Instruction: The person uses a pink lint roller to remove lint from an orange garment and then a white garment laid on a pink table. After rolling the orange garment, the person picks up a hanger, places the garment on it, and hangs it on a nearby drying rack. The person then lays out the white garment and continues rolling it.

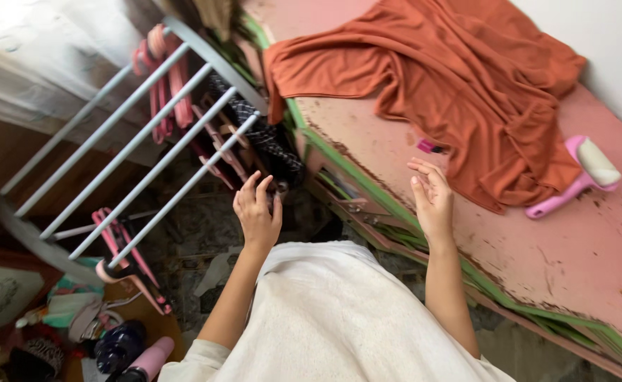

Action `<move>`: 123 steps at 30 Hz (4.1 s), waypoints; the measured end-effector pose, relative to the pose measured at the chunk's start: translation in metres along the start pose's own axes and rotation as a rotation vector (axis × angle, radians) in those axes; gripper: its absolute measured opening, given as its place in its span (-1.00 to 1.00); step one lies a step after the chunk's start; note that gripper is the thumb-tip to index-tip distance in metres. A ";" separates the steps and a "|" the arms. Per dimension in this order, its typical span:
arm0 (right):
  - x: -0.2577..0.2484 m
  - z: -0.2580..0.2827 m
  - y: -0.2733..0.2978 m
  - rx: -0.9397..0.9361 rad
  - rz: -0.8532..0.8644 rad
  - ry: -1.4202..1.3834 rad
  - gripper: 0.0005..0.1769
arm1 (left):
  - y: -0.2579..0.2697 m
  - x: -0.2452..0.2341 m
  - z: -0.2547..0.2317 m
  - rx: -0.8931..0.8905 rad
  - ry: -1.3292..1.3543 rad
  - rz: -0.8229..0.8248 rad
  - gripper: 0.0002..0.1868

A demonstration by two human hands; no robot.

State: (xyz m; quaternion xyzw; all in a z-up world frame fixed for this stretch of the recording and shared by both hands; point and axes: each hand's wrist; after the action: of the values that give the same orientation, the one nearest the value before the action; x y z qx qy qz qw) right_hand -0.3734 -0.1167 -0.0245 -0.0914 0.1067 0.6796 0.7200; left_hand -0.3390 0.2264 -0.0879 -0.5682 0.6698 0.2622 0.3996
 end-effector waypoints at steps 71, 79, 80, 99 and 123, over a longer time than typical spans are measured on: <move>0.456 -0.089 -0.133 0.155 0.938 0.126 -0.72 | 0.176 -0.058 0.479 -1.114 -1.007 0.338 -0.83; 0.465 -0.086 -0.129 0.183 0.965 0.091 -0.73 | 0.173 -0.059 0.473 -1.130 -0.959 0.352 -0.87; 0.465 -0.086 -0.129 0.185 0.970 0.068 -0.73 | 0.175 -0.062 0.471 -1.114 -0.938 0.337 -0.88; 0.430 -0.066 -0.096 0.174 0.933 -0.022 -0.73 | 0.222 -0.065 0.403 -0.723 -0.165 0.035 -0.73; 0.362 -0.084 -0.057 0.178 0.823 0.009 -0.73 | 0.228 -0.111 0.411 -0.816 0.186 -0.322 -0.83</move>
State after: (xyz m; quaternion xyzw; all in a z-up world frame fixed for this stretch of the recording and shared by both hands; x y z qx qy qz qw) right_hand -0.2999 0.2043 -0.2068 0.0184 0.1955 0.8982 0.3932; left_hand -0.4589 0.6681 -0.2425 -0.7975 0.4479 0.3871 0.1166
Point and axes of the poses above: each hand's wrist, its own y-axis away from the middle knuckle, its own x-axis out of the palm, z = x × y, and after that the axes turned 14 degrees about z, right-handed
